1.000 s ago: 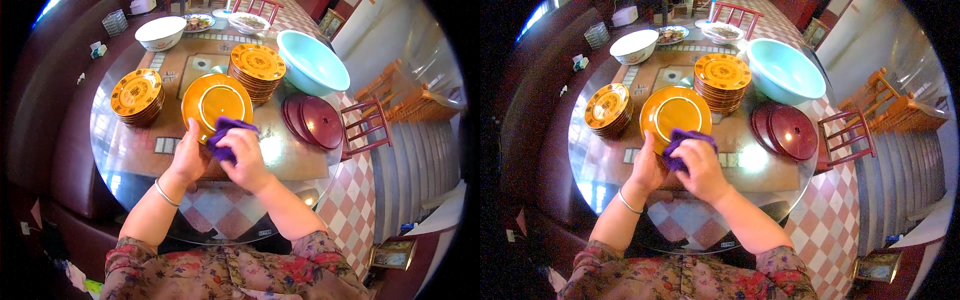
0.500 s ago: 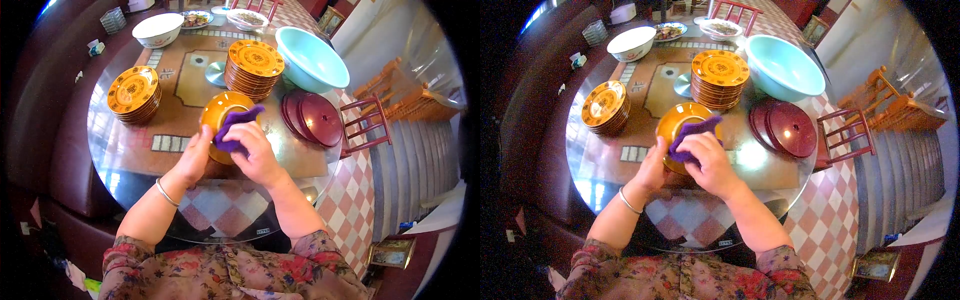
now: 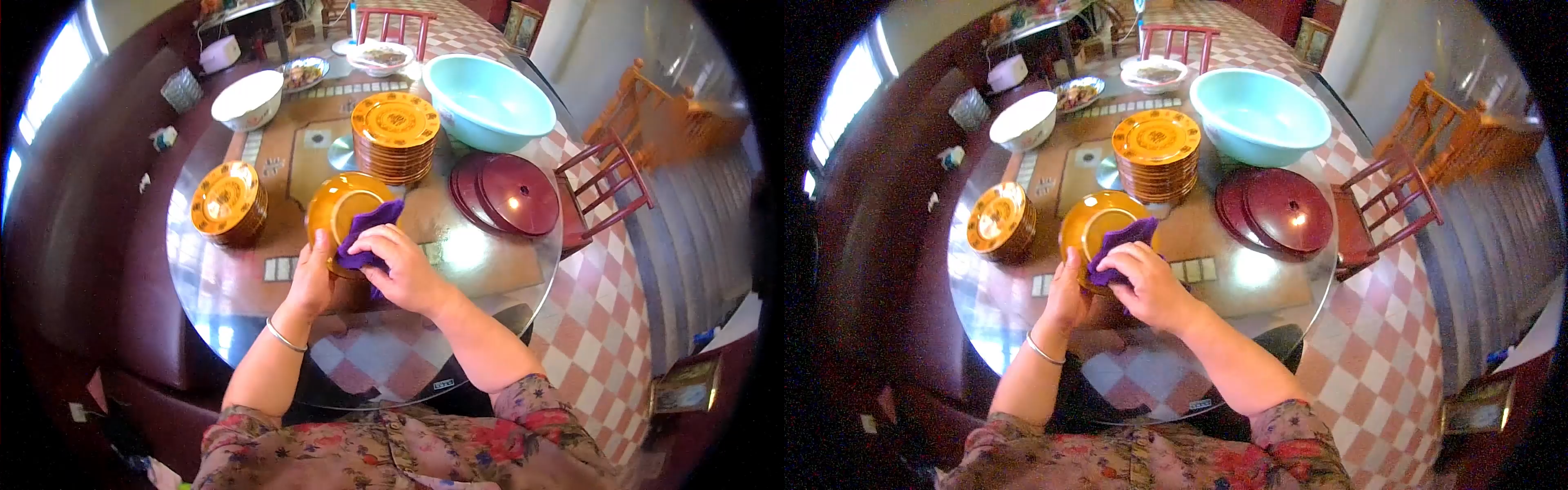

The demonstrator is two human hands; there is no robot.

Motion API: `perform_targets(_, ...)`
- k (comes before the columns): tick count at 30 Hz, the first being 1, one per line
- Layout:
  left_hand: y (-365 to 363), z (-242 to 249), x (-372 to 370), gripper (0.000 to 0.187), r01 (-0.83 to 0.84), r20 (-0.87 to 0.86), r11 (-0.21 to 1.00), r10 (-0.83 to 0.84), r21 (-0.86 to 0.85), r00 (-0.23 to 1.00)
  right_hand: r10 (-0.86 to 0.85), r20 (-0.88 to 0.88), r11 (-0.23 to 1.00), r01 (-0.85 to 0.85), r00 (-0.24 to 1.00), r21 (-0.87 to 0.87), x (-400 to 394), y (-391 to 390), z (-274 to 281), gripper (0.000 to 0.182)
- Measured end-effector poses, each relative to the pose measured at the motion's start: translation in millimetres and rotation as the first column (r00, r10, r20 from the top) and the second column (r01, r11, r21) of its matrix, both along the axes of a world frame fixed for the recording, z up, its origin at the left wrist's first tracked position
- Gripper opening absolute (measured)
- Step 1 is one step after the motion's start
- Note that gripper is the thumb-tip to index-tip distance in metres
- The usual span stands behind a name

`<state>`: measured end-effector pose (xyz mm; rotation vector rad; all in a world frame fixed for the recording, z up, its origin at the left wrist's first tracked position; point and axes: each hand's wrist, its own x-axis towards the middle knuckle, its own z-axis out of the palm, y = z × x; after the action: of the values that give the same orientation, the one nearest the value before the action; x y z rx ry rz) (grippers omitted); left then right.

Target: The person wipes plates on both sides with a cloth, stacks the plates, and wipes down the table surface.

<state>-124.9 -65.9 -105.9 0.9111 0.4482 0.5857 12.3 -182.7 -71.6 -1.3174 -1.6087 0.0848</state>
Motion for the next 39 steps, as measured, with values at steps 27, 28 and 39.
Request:
perform_targets(27,60.3,89.6,149.6,0.052,0.436,-0.228,-0.475,0.433,0.765,0.872,0.131,-0.99,0.935,0.338,-0.053,0.106,91.0,-2.6,-25.7,0.019)
perform_targets(28,63.8,86.9,153.5,0.051,0.461,-0.263,-0.427,0.444,0.778,0.856,0.13,-0.99,0.936,0.334,-0.045,0.108,90.3,-1.0,-27.7,0.02)
perform_targets(39,101.8,68.6,135.0,0.071,0.262,-0.125,-0.172,0.56,0.95,0.819,-0.015,-0.999,0.973,0.228,-0.031,-0.022,96.0,-2.0,-40.1,0.027)
